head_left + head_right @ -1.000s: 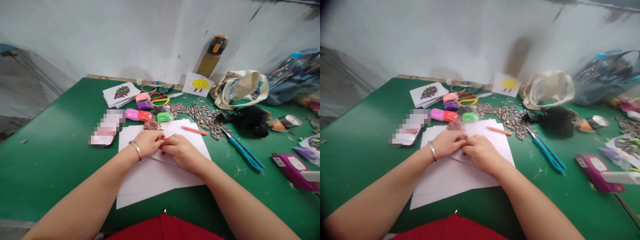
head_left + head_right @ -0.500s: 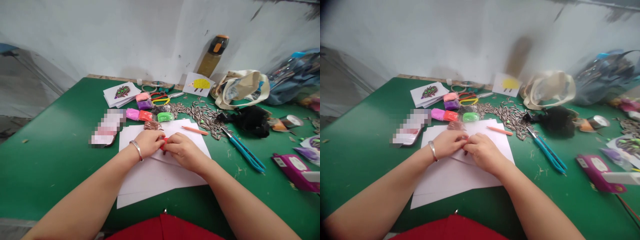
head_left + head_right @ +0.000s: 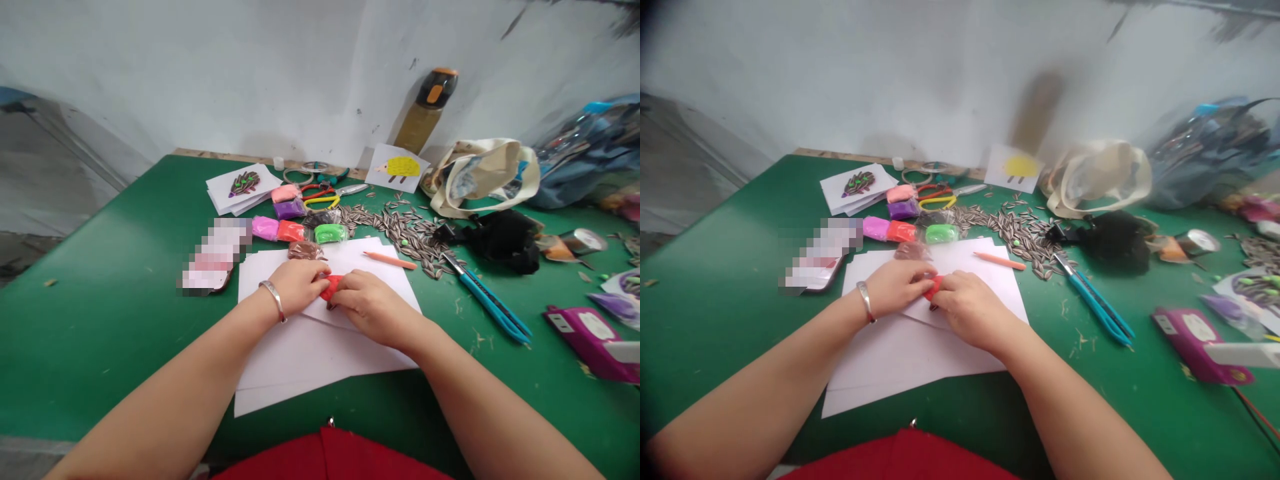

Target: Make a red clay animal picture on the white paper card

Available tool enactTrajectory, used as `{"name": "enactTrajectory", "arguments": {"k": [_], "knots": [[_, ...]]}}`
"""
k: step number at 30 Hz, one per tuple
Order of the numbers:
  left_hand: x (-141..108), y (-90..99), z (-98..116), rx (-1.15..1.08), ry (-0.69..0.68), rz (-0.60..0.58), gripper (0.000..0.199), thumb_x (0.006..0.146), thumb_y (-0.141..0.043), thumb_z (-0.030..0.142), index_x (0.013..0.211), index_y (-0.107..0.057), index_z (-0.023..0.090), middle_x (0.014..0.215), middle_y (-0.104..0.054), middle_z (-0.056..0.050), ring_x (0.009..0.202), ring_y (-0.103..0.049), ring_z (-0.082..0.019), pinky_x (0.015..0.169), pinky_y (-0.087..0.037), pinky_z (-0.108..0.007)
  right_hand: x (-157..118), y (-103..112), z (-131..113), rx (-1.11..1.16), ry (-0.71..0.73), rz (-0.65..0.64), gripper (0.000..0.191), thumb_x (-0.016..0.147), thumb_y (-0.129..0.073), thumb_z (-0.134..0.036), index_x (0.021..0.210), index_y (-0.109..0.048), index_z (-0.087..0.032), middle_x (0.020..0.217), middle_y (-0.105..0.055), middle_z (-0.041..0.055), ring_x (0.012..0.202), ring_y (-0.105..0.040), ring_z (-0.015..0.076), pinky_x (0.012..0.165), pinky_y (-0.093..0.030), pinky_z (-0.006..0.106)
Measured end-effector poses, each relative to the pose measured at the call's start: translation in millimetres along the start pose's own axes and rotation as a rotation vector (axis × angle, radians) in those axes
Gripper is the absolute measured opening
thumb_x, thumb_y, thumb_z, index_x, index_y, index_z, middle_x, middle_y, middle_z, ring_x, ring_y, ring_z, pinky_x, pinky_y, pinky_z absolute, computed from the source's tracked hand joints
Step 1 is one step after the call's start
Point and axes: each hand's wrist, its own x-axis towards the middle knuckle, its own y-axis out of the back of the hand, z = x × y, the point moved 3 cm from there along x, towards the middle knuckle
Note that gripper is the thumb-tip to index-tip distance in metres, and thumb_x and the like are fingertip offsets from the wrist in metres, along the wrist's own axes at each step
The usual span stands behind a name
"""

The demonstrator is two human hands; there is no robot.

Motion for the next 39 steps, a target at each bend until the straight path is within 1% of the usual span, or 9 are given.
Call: {"name": "enactTrajectory", "arguments": {"k": [4,9,15,22,27,33,39], "knots": [[0.1,0.0,-0.2,-0.012,0.004,-0.012,0.02,0.085,-0.052,0.028,0.092,-0.069,0.022,0.078,-0.07,0.001,0.07,-0.06,-0.016,0.059,-0.036,-0.026,-1.2,2.0,3.3,0.0,-0.022,0.025,0.029,0.084,-0.049,-0.002,0.091,-0.072,-0.018,0.088,-0.067,0.0065,0.083,-0.054,0.0179,0.074,-0.043,0.03],[0.1,0.3,-0.5,-0.025,0.014,-0.031,0.02,0.084,-0.053,0.03,0.092,-0.069,0.022,0.077,-0.069,0.001,0.068,-0.059,-0.016,0.058,-0.035,-0.026,-0.2,0.5,4.6,-0.054,-0.048,0.008,0.027,0.084,-0.049,-0.004,0.086,-0.073,-0.017,0.082,-0.065,0.0071,0.079,-0.054,0.018,0.071,-0.04,0.031],[0.1,0.3,-0.7,-0.021,0.003,-0.041,0.02,0.084,-0.052,0.031,0.09,-0.068,0.022,0.072,-0.067,0.002,0.065,-0.057,-0.015,0.056,-0.033,-0.026,-2.2,4.1,7.8,-0.054,-0.083,0.004,0.028,0.088,-0.048,-0.008,0.089,-0.074,-0.02,0.078,-0.062,0.0058,0.076,-0.052,0.0167,0.069,-0.04,0.029],[0.4,0.6,-0.4,-0.015,0.01,-0.05,0.021,0.084,-0.051,0.032,0.092,-0.068,0.021,0.074,-0.068,0.0,0.067,-0.059,-0.016,0.057,-0.035,-0.026,0.7,-0.7,6.8,-0.032,-0.058,0.015,0.026,0.084,-0.05,-0.005,0.085,-0.073,-0.017,0.08,-0.064,0.0069,0.08,-0.054,0.0181,0.073,-0.041,0.03],[0.4,-0.4,-1.8,-0.008,0.024,-0.044,0.022,0.084,-0.051,0.033,0.095,-0.068,0.022,0.075,-0.069,0.001,0.068,-0.059,-0.016,0.058,-0.035,-0.026,0.2,-0.4,5.9,-0.052,-0.082,0.029,0.027,0.086,-0.048,-0.007,0.088,-0.073,-0.018,0.081,-0.064,0.0067,0.078,-0.053,0.0176,0.071,-0.04,0.03],[0.1,0.0,-1.3,-0.019,0.021,-0.044,0.022,0.084,-0.052,0.033,0.095,-0.067,0.022,0.076,-0.068,0.001,0.068,-0.059,-0.016,0.059,-0.035,-0.026,1.0,-3.4,1.6,-0.071,-0.05,-0.001,0.026,0.087,-0.047,-0.008,0.09,-0.071,-0.016,0.087,-0.066,0.0086,0.082,-0.053,0.0189,0.075,-0.04,0.032],[-0.1,0.9,0.2,-0.029,0.025,-0.061,0.022,0.084,-0.051,0.032,0.095,-0.067,0.022,0.075,-0.068,0.001,0.068,-0.058,-0.016,0.058,-0.036,-0.026,0.6,-1.4,0.6,-0.064,-0.06,0.015,0.027,0.086,-0.047,-0.006,0.088,-0.072,-0.017,0.085,-0.065,0.0075,0.08,-0.053,0.0188,0.073,-0.04,0.031]]}}
